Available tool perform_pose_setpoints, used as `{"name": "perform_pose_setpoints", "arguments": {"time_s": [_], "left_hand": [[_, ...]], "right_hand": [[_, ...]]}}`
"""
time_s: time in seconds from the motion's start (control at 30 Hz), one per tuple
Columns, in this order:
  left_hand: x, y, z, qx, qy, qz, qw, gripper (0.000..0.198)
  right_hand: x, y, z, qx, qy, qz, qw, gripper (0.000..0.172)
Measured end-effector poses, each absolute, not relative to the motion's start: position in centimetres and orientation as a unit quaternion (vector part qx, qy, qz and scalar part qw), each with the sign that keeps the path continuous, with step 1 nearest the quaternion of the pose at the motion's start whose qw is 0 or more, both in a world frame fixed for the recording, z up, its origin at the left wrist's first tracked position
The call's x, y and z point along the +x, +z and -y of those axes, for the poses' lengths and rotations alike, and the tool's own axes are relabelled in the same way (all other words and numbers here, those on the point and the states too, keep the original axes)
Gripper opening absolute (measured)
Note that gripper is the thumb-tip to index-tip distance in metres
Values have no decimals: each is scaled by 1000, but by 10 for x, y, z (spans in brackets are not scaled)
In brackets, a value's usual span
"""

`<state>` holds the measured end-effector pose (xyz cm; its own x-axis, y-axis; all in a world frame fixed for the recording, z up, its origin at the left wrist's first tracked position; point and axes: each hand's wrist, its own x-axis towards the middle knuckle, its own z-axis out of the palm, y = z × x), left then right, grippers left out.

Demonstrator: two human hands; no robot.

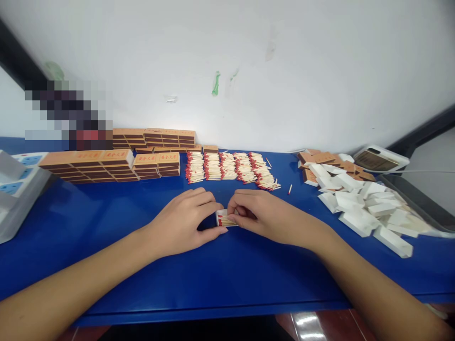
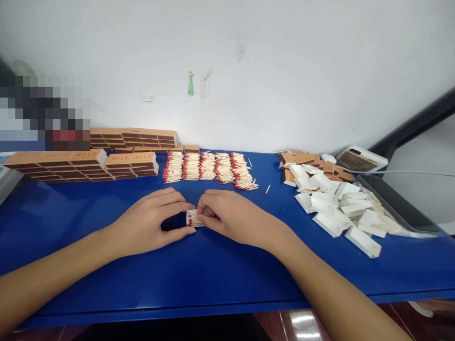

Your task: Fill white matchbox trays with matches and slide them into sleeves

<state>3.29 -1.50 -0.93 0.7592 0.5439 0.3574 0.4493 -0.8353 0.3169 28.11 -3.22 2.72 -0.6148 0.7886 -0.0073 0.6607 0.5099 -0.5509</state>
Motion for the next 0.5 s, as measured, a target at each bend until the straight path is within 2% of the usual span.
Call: {"name": "perform_pose_setpoints", "arguments": {"time_s": [0.5], "left_hand": [[33,-7,15,931,226,-266,104,28]], "right_hand": [[282,28,32,-419,226,869,135,9]]}}
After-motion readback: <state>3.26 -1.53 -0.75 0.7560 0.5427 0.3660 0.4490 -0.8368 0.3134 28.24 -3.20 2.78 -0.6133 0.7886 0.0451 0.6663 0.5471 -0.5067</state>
